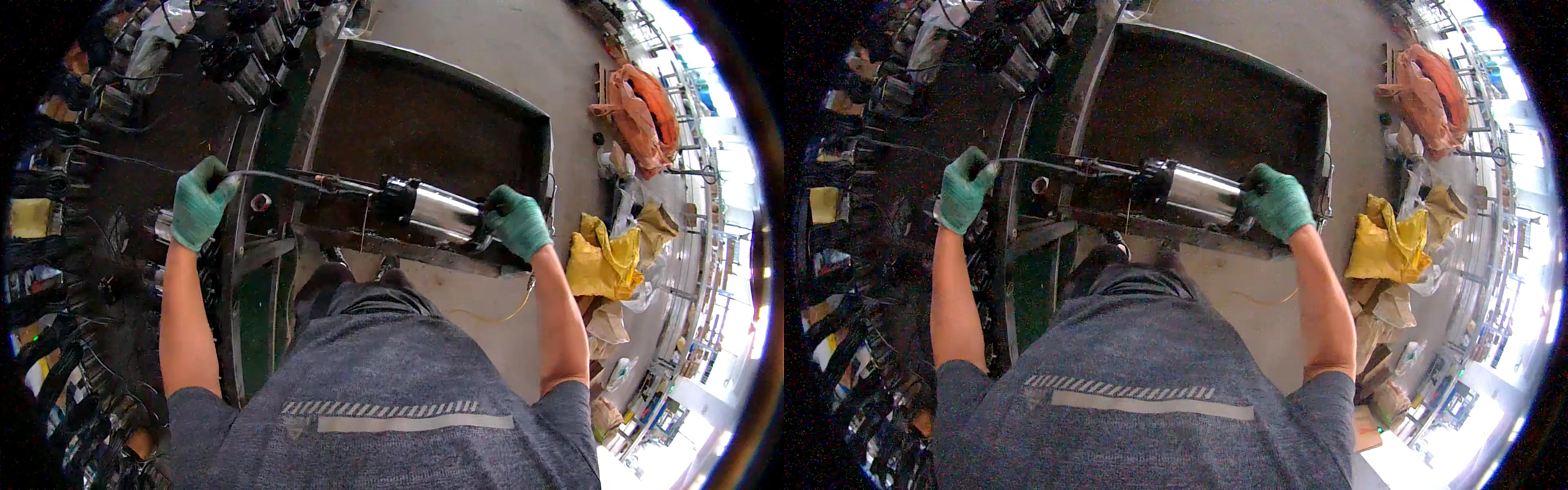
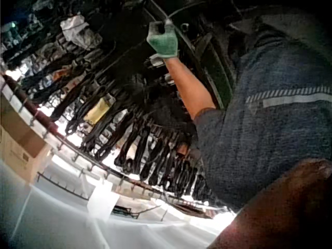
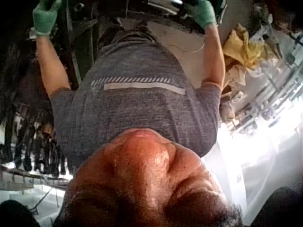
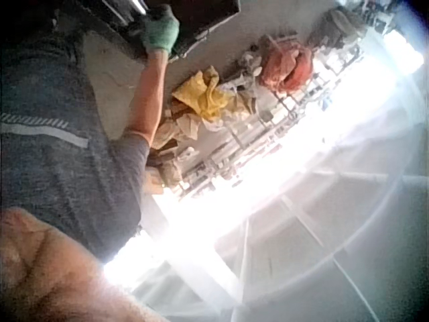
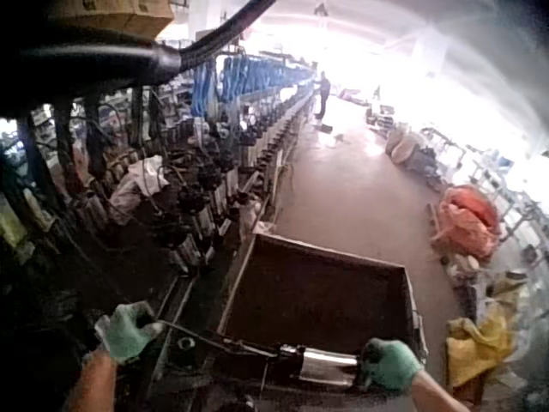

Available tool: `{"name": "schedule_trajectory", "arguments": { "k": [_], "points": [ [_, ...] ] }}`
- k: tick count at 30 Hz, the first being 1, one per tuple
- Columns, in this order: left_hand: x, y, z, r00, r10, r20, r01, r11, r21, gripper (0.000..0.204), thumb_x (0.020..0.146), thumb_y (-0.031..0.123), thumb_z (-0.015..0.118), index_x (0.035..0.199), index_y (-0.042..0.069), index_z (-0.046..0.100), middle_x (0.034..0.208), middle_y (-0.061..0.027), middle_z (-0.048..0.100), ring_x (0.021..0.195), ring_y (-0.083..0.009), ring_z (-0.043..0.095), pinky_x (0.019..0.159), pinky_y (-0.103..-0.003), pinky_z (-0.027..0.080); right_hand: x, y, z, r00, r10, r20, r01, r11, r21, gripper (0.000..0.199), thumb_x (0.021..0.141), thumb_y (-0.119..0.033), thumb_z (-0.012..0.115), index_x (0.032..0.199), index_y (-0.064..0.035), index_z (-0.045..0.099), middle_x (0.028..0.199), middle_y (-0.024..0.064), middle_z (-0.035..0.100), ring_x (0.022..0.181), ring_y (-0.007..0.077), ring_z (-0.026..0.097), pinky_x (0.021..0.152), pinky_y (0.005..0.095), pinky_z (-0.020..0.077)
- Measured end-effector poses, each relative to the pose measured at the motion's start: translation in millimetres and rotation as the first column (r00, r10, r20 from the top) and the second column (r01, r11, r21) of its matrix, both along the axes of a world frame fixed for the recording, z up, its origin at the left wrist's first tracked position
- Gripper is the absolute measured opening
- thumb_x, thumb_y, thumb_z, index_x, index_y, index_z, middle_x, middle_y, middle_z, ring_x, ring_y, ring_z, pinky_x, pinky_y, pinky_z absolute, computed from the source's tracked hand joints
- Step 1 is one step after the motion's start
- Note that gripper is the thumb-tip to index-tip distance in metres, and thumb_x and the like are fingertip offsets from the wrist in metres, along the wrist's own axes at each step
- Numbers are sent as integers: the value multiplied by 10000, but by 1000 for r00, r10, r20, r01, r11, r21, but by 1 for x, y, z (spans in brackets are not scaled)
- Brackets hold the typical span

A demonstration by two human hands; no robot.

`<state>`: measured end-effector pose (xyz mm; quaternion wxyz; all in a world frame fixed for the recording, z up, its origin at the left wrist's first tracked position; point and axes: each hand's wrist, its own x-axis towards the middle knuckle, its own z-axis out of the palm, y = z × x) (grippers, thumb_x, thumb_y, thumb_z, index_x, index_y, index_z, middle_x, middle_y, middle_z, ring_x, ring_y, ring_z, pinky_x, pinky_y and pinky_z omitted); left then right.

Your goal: The person repeatedly picks up a cylindrical metal component from a metal tray, manipulates it with both hands, and places it onto a rack of similar components. The person then retrieves another component from the tray and repeats the process.

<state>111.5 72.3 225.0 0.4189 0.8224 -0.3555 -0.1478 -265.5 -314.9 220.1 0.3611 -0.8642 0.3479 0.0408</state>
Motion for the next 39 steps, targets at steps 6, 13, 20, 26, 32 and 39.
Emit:
{"name": "schedule_trajectory", "arguments": {
  "k": [6,13,20,26,32,39],
  "points": [
    [-15,47,-12,996,71,51,-81,973,218,196,918,163,752,878,6,642,689,-72,596,652,-118,499,613,-315,448,0,38,-49,998,44,-49,-49,995,-92,174,842,-220,712,977,-112,692,915,195,728,877,439,694,741,501,557],
    [-45,56,-14,979,-198,-49,165,630,759,439,922,414,695,1199,73,707,1181,-219,710,1099,-416,664,940,-470,534,2,65,-56,995,83,-53,-95,947,-307,196,875,-204,693,1059,-136,686,1020,142,726,902,397,704,761,491,563],
    [-68,-2,-86,946,-295,137,211,877,433,650,915,371,741,1420,4,559,1389,-261,590,1308,-426,543,1124,-450,436,-7,69,-67,987,117,-113,-148,931,-333,445,940,-396,660,1278,-108,628,1448,159,559,1073,402,693,875,506,573],
    [-74,-46,-122,911,-365,-193,409,862,300,527,967,273,710,1409,12,589,1424,-223,599,1337,-373,558,1144,-431,429,20,71,-36,962,134,-238,-242,823,-514,492,898,-504,688,1167,-92,687,1429,185,582,1141,400,642,920,497,558],
    [-59,-52,-144,822,-241,-516,381,906,183,383,1020,230,674,1359,53,655,1261,-143,728,1138,-210,674,999,-358,524,25,77,-72,1000,16,-7,-17,862,-507,304,921,-380,656,941,-85,727,986,141,716,959,366,666,842,489,543],
    [-62,-64,-157,916,-68,-396,220,909,353,505,1020,489,630,1200,30,740,1019,-136,757,859,-223,647,801,-425,526,27,76,-75,999,24,-37,-39,870,-491,288,922,-358,626,940,-81,705,1001,154,721,963,366,670,833,501,540]
  ]
}}
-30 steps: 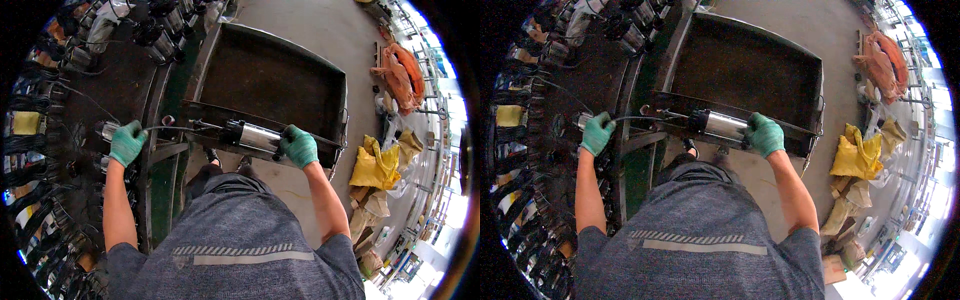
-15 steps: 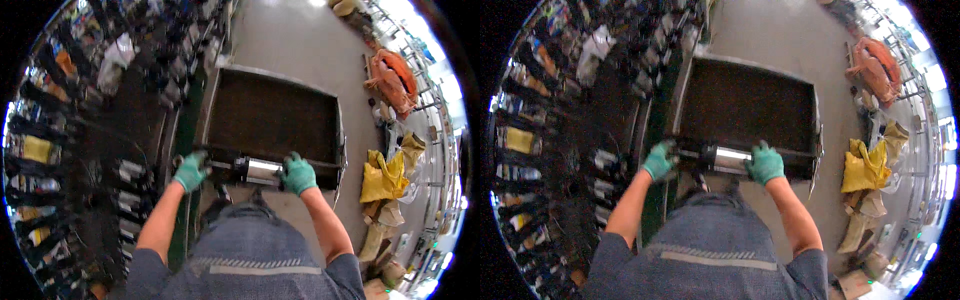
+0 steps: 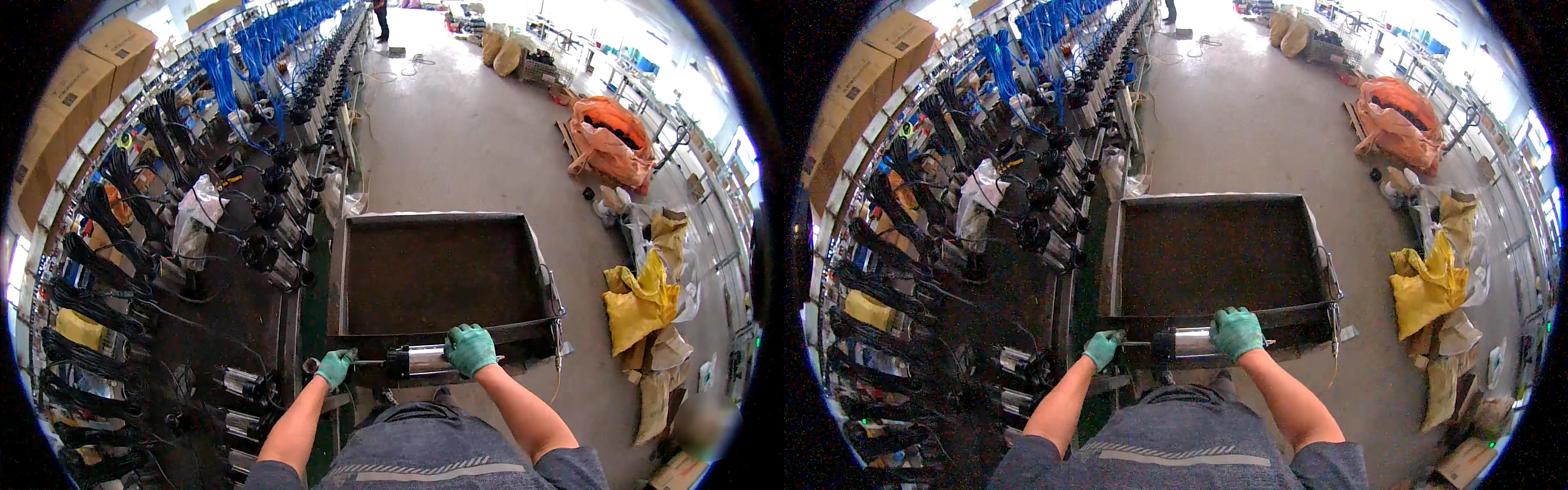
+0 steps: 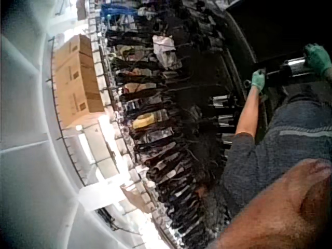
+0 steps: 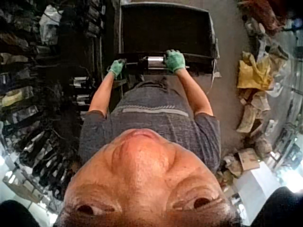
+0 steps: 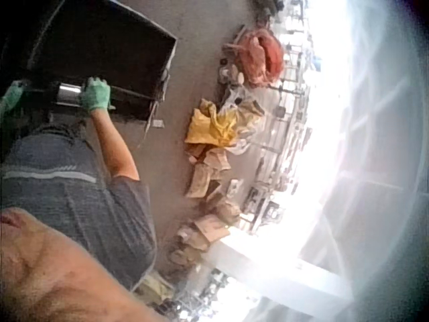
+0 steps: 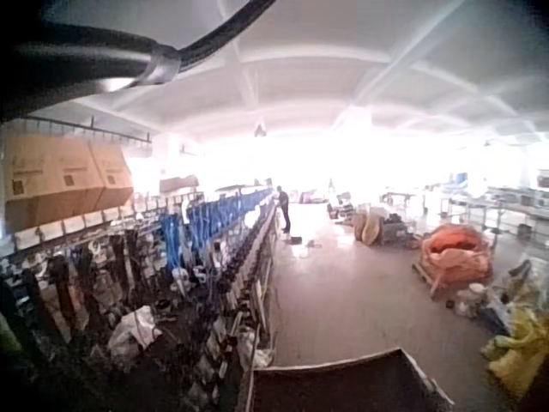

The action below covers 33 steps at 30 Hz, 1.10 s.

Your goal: The person repeatedly picks up a cylindrical metal component from a metal tray, manipulates it with both hands, and places it onto a rack of similar components. The person then retrieves another component from the tray and repeats the process.

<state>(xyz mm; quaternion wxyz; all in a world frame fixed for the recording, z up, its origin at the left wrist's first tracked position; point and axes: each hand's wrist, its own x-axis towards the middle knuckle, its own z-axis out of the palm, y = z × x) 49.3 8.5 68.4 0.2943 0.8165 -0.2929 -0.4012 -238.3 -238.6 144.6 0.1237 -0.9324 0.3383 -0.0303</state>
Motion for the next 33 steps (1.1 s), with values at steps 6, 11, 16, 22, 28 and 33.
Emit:
{"name": "schedule_trajectory", "arguments": {
  "k": [6,11,16,22,28,33],
  "points": [
    [-13,0,-10,980,195,32,-197,980,41,432,1020,438,632,1060,12,686,871,-184,732,821,-334,693,748,-433,545,0,0,-9,998,18,53,-16,999,-40,260,921,-331,613,906,-90,708,942,146,722,906,366,679,815,499,545],
    [-8,23,14,707,-376,599,564,810,-158,443,902,312,777,1262,77,671,1249,-182,694,1140,-370,658,939,-443,557,-5,0,-5,997,3,75,-1,999,-34,252,910,-328,617,894,-93,705,940,141,719,904,359,678,811,498,541],
    [8,27,3,779,-415,471,534,832,-150,413,955,345,719,1274,82,695,1180,-149,715,1117,-313,673,942,-425,551,-4,1,-7,995,22,93,-17,998,-55,242,901,-324,625,873,-95,702,921,142,716,877,357,679,777,499,543],
    [8,-12,1,850,294,-437,-168,938,305,403,1032,451,638,1121,69,728,752,-45,705,564,-160,612,560,-368,486,-5,-1,-12,996,27,90,-22,998,-60,228,896,-319,633,867,-104,704,913,143,716,872,357,679,771,494,545],
    [-1,40,-39,990,-130,47,138,910,-392,326,1022,221,666,1299,50,673,1108,-117,738,1105,-235,681,954,-342,537,2,1,-9,990,49,130,-40,997,-70,216,894,-313,639,847,-112,701,888,133,713,872,351,679,771,488,547],
    [-1,21,1,982,-164,98,185,946,-268,287,1017,164,655,1276,49,701,1026,-115,758,1056,-276,716,941,-394,559,-1,0,-13,990,32,137,-22,997,-72,214,891,-310,645,840,-109,699,887,133,712,868,349,677,774,487,546]
  ]
}}
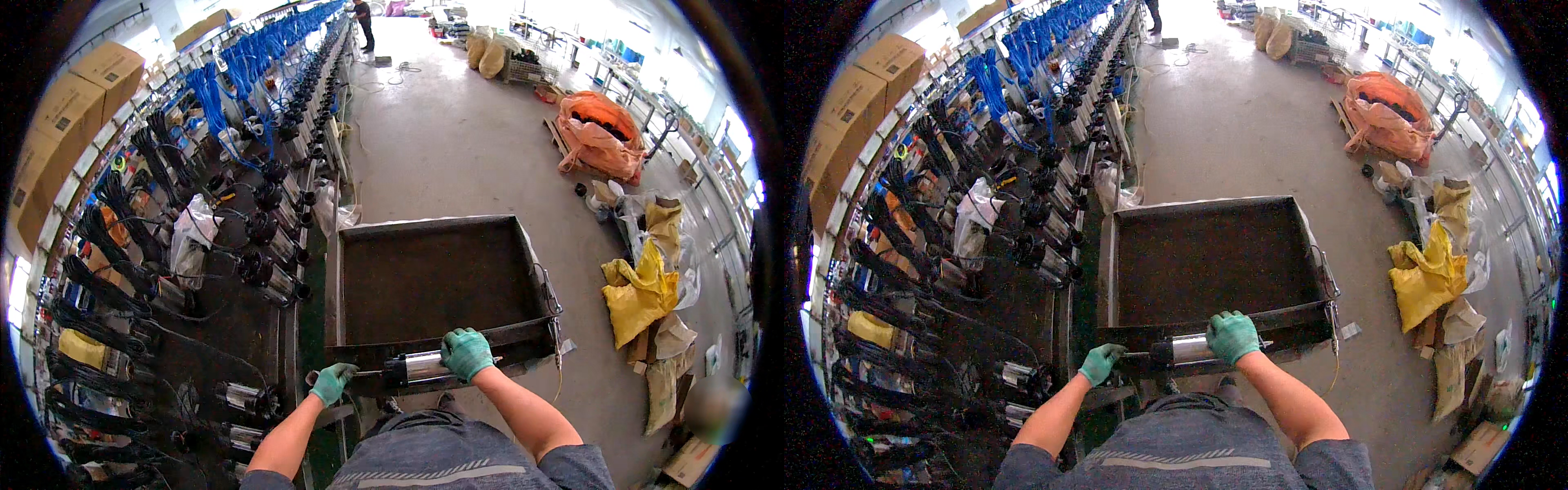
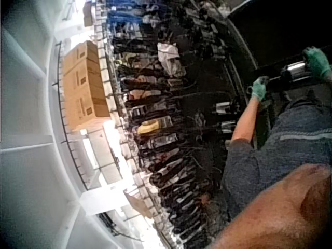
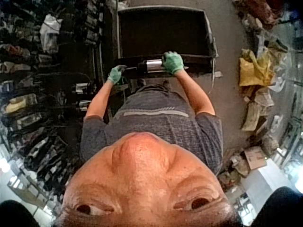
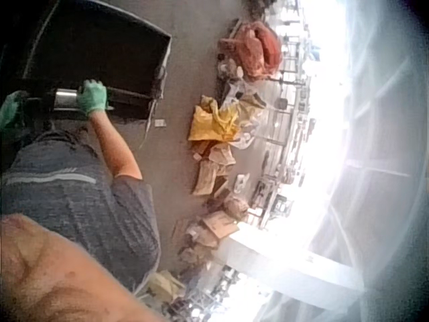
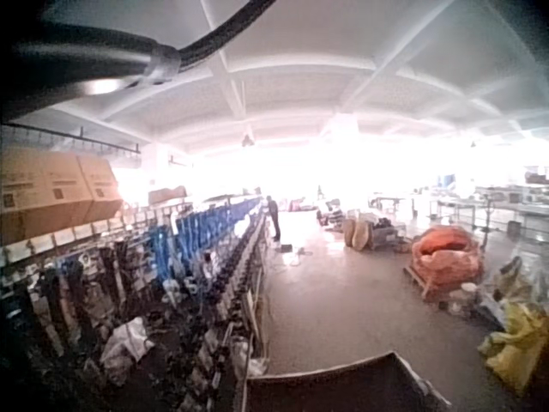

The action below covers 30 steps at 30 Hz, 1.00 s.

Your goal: The person repeatedly picks up a cylindrical metal component from a metal tray, manipulates it with both hands, and places it onto a rack of similar components. The person then retrieves another component from the tray and repeats the process.

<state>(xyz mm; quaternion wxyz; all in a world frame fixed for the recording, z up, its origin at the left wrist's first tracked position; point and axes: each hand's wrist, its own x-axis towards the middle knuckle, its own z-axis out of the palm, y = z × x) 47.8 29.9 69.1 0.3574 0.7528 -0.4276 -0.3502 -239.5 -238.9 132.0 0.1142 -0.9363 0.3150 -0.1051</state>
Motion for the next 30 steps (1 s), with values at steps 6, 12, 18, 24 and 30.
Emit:
{"name": "schedule_trajectory", "arguments": {
  "k": [6,12,18,24,30],
  "points": [
    [-12,-38,29,867,438,-240,-269,814,515,464,1051,466,569,1147,39,723,878,-116,691,923,-271,700,826,-374,555,-3,-1,2,1000,-8,-9,8,1000,21,217,896,-308,644,850,-106,706,890,135,713,873,349,679,778,485,546],
    [-3,8,1,983,-120,140,144,974,-177,452,1027,452,629,1139,23,720,1005,-122,701,924,-220,685,808,-356,549,-2,-1,7,1000,17,17,-17,1000,11,215,895,-309,652,858,-105,707,907,129,713,875,352,676,778,483,547],
    [10,-22,2,961,218,-170,-106,859,502,462,1013,479,655,1023,25,739,765,-60,687,698,-205,638,650,-364,514,0,-2,7,1000,27,11,-27,1000,13,215,895,-306,651,862,-101,705,896,130,710,875,354,676,775,487,546],
    [-19,-7,-1,903,282,-323,-295,955,9,275,1001,289,712,1110,38,747,1046,-105,723,990,-241,694,891,-354,559,-3,-3,-2,999,17,44,-20,999,48,211,891,-295,647,849,-95,698,894,141,709,872,362,675,763,495,542],
    [-4,-2,-5,998,57,-4,-57,998,12,275,1003,240,682,1160,18,724,1023,-110,729,952,-229,702,843,-344,561,-2,-4,3,998,19,53,-21,999,32,207,893,-282,641,852,-87,697,898,148,709,860,366,673,766,493,541]
  ]
}}
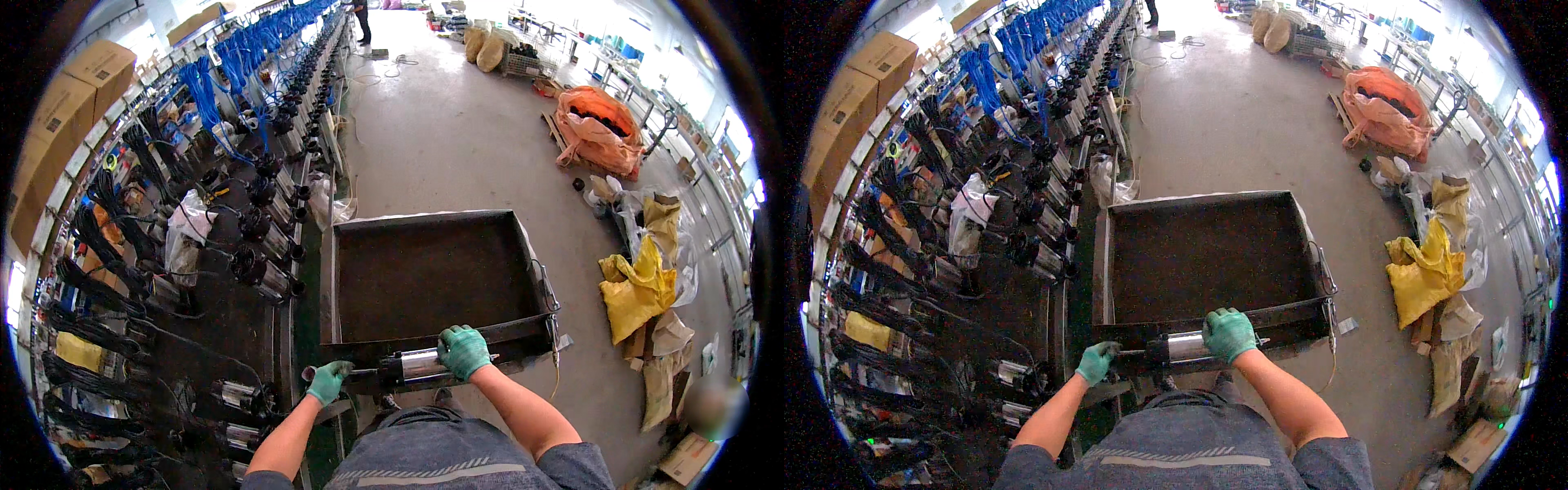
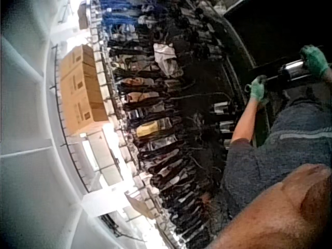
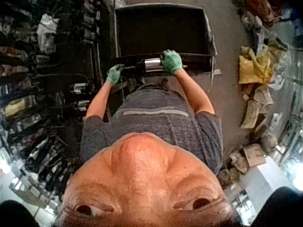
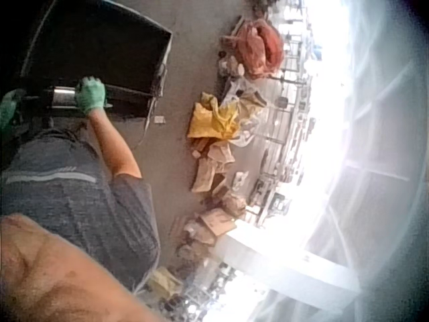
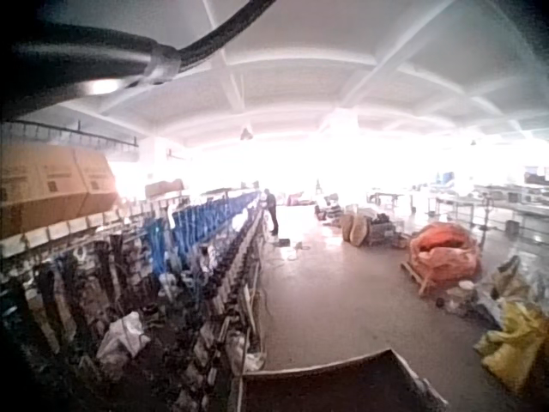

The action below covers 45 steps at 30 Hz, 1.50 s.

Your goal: The person repeatedly picks up a cylindrical metal component from a metal tray, manipulates it with both hands, and places it onto a rack of similar components. The person then retrieves another component from the tray and repeats the process.

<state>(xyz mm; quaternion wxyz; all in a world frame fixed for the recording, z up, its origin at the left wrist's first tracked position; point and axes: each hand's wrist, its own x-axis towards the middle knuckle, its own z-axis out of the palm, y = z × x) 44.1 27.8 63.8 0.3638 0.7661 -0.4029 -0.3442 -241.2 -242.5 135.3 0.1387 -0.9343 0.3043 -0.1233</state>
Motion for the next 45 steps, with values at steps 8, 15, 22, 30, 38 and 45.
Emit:
{"name": "schedule_trajectory", "arguments": {
  "k": [8,15,22,30,38,45],
  "points": [
    [4,13,-5,905,69,-419,-14,991,135,433,955,323,699,1316,113,582,1083,-70,660,939,-233,634,775,-389,516,3,0,4,999,12,50,-14,999,33,190,886,-266,634,856,-85,683,895,159,688,852,372,664,767,504,538],
    [-20,-1,4,357,663,-658,-519,726,451,254,1074,401,533,910,226,616,690,32,541,634,-150,529,572,-305,434,0,3,-7,996,12,89,-11,1000,-5,115,866,-209,674,860,-95,682,874,139,681,837,365,644,747,498,537],
    [9,-1,-11,314,772,-553,-627,605,490,420,1011,611,569,1015,192,594,681,-11,618,527,-163,537,454,-355,425,5,4,0,1000,13,19,-14,999,41,133,900,-215,659,927,-93,705,928,139,697,884,359,651,793,487,539],
    [-33,-30,49,658,616,-432,-517,788,336,367,1072,320,591,1321,51,609,1173,-118,681,1036,-175,649,854,-318,511,-5,-1,8,984,-93,150,54,968,245,241,944,-271,686,1042,-53,718,992,141,720,937,323,677,825,443,547],
    [-91,-35,50,943,-20,331,19,1000,6,581,913,350,765,1422,128,595,1220,-205,679,1144,-382,649,984,-430,517,-101,-78,-3,945,-194,-263,302,828,473,362,986,-353,657,1164,-38,685,1076,237,719,967,425,675,851,465,543],
    [-111,-55,72,858,-230,459,49,927,372,729,853,528,752,1459,159,588,1229,-196,686,1133,-388,639,959,-492,520,-117,-73,-17,875,160,-458,399,297,867,372,1021,-390,655,1198,-62,648,935,69,735,768,183,715,686,382,583]
  ]
}}
